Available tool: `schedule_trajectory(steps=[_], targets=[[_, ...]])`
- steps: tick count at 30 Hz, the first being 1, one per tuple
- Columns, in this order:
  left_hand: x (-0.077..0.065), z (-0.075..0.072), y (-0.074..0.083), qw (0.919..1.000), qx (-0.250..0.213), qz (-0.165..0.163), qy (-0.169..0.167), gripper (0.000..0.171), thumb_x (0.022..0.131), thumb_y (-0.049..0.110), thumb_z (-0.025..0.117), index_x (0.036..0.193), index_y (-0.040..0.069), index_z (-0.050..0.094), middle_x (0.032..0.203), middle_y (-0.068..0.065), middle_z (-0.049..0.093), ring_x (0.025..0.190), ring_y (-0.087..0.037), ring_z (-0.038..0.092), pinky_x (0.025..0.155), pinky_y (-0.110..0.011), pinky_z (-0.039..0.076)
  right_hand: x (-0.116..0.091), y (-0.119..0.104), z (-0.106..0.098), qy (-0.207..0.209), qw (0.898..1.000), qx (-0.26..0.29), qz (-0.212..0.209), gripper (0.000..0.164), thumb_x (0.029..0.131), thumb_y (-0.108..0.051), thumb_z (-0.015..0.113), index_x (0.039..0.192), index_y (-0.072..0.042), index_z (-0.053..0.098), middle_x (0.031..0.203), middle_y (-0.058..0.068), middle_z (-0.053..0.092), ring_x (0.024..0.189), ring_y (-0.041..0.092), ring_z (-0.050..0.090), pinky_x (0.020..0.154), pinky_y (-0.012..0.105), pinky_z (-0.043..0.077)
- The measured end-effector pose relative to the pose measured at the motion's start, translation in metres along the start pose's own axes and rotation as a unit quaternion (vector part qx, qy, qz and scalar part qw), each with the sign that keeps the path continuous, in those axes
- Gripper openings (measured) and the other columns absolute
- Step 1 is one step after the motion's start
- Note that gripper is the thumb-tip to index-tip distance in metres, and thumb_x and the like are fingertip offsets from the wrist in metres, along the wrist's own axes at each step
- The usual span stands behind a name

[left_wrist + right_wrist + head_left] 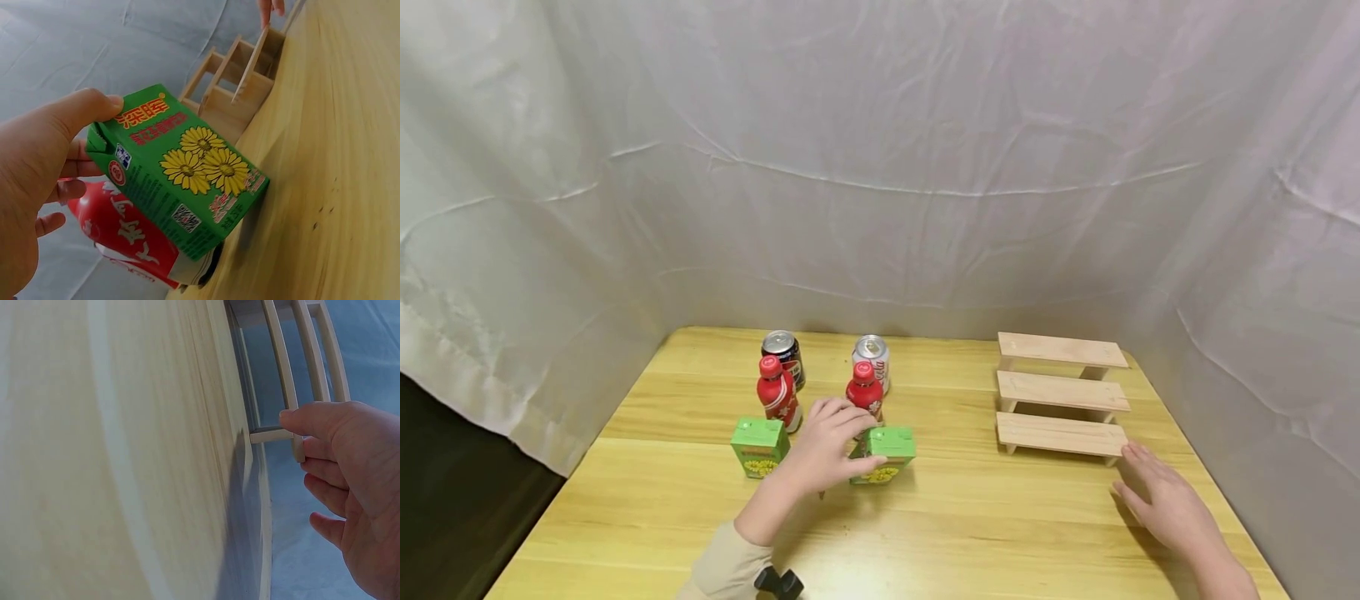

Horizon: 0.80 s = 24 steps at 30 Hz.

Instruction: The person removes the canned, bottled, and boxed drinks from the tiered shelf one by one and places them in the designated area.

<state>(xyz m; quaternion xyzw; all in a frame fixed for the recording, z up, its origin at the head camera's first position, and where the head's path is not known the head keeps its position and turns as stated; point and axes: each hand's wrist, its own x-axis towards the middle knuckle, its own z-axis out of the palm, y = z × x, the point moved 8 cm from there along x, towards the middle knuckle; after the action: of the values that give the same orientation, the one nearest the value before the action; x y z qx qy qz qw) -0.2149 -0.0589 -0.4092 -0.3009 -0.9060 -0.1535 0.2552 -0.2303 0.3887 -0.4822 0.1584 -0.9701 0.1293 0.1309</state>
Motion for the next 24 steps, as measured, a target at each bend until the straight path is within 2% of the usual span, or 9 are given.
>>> schedule_trajectory(steps=[4, 12, 24], targets=[[-0.001, -0.002, -0.003, 0.9999, -0.005, 0.006, -0.014, 0.047, 0.075, 0.053, 0.076, 0.107, 0.019, 0.071, 0.109, 0.007, 0.071, 0.104, -0.013, 0.058, 0.097, -0.04, 0.043, -0.001, 0.0, 0.0, 0.004, 1.0, -0.002, -0.001, 0.061, 0.092, -0.026, 0.065, 0.137, 0.011, 0.046, 0.139, 0.032, 0.047, 0.131, 0.05, 0.042, 0.109, 0.007, -0.014], [-0.005, -0.004, -0.015, 0.997, -0.001, -0.018, -0.075, 0.05, 0.079, 0.057, 0.071, 0.111, 0.019, 0.071, 0.113, 0.008, 0.07, 0.108, -0.013, 0.056, 0.101, -0.039, 0.042, -0.001, 0.001, 0.001, 0.003, 1.0, 0.0, 0.002, 0.062, 0.092, -0.026, 0.065, 0.138, 0.01, 0.045, 0.139, 0.032, 0.047, 0.131, 0.05, 0.041, 0.11, 0.008, -0.014], [-0.01, -0.006, -0.026, 0.9949, -0.02, -0.021, -0.097, 0.05, 0.079, 0.055, 0.072, 0.112, 0.018, 0.071, 0.114, 0.008, 0.071, 0.11, -0.014, 0.054, 0.105, -0.041, 0.039, -0.002, 0.001, 0.002, 0.004, 1.0, 0.005, 0.006, 0.061, 0.093, -0.026, 0.064, 0.139, 0.009, 0.045, 0.142, 0.032, 0.045, 0.139, 0.045, 0.035, 0.11, 0.008, -0.014]])
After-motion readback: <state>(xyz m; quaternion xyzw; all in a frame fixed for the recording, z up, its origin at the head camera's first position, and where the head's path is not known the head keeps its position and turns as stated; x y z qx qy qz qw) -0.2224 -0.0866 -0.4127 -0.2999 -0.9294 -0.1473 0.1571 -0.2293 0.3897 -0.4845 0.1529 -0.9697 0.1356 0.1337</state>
